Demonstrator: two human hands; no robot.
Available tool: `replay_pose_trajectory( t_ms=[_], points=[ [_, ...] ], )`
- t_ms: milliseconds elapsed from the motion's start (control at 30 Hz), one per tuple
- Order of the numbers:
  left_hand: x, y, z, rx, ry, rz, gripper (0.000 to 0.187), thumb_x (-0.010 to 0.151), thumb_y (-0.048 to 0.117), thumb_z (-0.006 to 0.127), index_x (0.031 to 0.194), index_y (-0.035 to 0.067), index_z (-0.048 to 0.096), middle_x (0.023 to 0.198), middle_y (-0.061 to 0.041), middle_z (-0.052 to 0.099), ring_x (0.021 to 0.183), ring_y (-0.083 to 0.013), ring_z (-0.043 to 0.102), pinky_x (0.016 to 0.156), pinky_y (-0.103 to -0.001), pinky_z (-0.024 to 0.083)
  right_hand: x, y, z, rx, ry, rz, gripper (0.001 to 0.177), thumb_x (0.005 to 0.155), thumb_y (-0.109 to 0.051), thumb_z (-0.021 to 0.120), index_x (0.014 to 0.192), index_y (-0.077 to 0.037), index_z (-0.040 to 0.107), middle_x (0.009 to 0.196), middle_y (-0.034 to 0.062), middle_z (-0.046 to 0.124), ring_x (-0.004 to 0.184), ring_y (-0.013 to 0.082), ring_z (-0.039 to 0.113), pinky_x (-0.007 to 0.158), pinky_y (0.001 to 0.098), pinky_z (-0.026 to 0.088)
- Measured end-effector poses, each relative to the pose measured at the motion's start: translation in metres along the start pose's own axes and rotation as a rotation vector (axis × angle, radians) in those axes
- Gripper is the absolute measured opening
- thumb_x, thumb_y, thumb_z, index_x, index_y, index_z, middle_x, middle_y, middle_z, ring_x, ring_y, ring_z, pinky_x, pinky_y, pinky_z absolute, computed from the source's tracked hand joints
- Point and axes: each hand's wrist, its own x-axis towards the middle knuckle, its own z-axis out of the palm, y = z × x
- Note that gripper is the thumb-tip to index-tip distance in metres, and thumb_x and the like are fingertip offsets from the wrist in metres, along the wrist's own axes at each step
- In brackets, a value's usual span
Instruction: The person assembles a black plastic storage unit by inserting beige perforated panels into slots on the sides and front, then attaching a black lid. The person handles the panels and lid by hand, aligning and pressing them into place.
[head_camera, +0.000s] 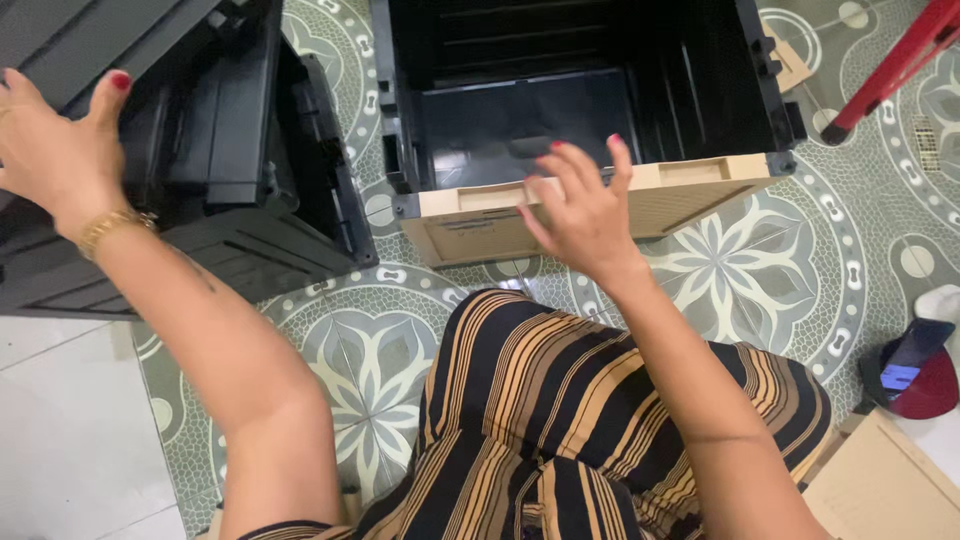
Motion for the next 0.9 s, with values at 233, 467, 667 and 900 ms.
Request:
replay_pose_trajectory(
  t_ms=[233, 467, 667, 900],
  points=[
    [-0.12, 0.099, 0.014, -0.082, -0.096, 0.349, 0.089, 0.104, 0.062, 0.066, 0.166, 0.005, 0.038, 0.174, -0.02, 0.017, 0.16, -0.0338, 0.003, 0.123, -0.067, -0.006, -0.029, 0.067, 0.021, -0.085, -0.019, 0.309, 0.049, 0.108, -0.051, 0.069, 0.125, -0.005, 0.068, 0.137, 0.0128, 0.06, 0.138, 0.0304, 0.051, 0.121, 0.0658, 0.009],
    [-0.197, 0.171, 0.089, -0.03, -0.369, 0.458, 0.088, 0.097, 0.069, 0.047, 0.156, 0.004, 0.037, 0.167, -0.023, 0.02, 0.155, -0.0376, 0.011, 0.114, -0.073, -0.002, -0.073, 0.154, 0.022, -0.28, 0.015, 0.669, 0.059, 0.113, -0.05, 0.053, 0.142, 0.001, 0.057, 0.163, 0.0253, 0.039, 0.152, 0.0452, 0.028, 0.113, 0.0685, -0.002],
    [-0.206, 0.175, 0.13, -0.076, -0.189, 0.425, 0.097, 0.099, 0.074, 0.045, 0.156, -0.005, 0.036, 0.16, -0.034, 0.028, 0.151, -0.0451, 0.022, 0.119, -0.065, 0.012, -0.097, 0.19, 0.014, -0.072, -0.067, 0.995, 0.084, 0.109, -0.059, 0.044, 0.155, 0.01, 0.033, 0.162, 0.0282, 0.034, 0.151, 0.0403, 0.029, 0.114, 0.07, -0.008],
    [-0.212, 0.178, 0.142, 0.034, -0.051, 0.419, 0.106, 0.097, 0.078, 0.043, 0.15, -0.014, 0.037, 0.154, -0.028, 0.043, 0.147, -0.0411, 0.032, 0.119, -0.067, 0.012, -0.103, 0.192, 0.017, -0.122, -0.081, 0.918, 0.087, 0.11, -0.061, 0.045, 0.15, 0.016, 0.037, 0.155, 0.0329, 0.041, 0.146, 0.0446, 0.035, 0.111, 0.0714, -0.008]
  ],
)
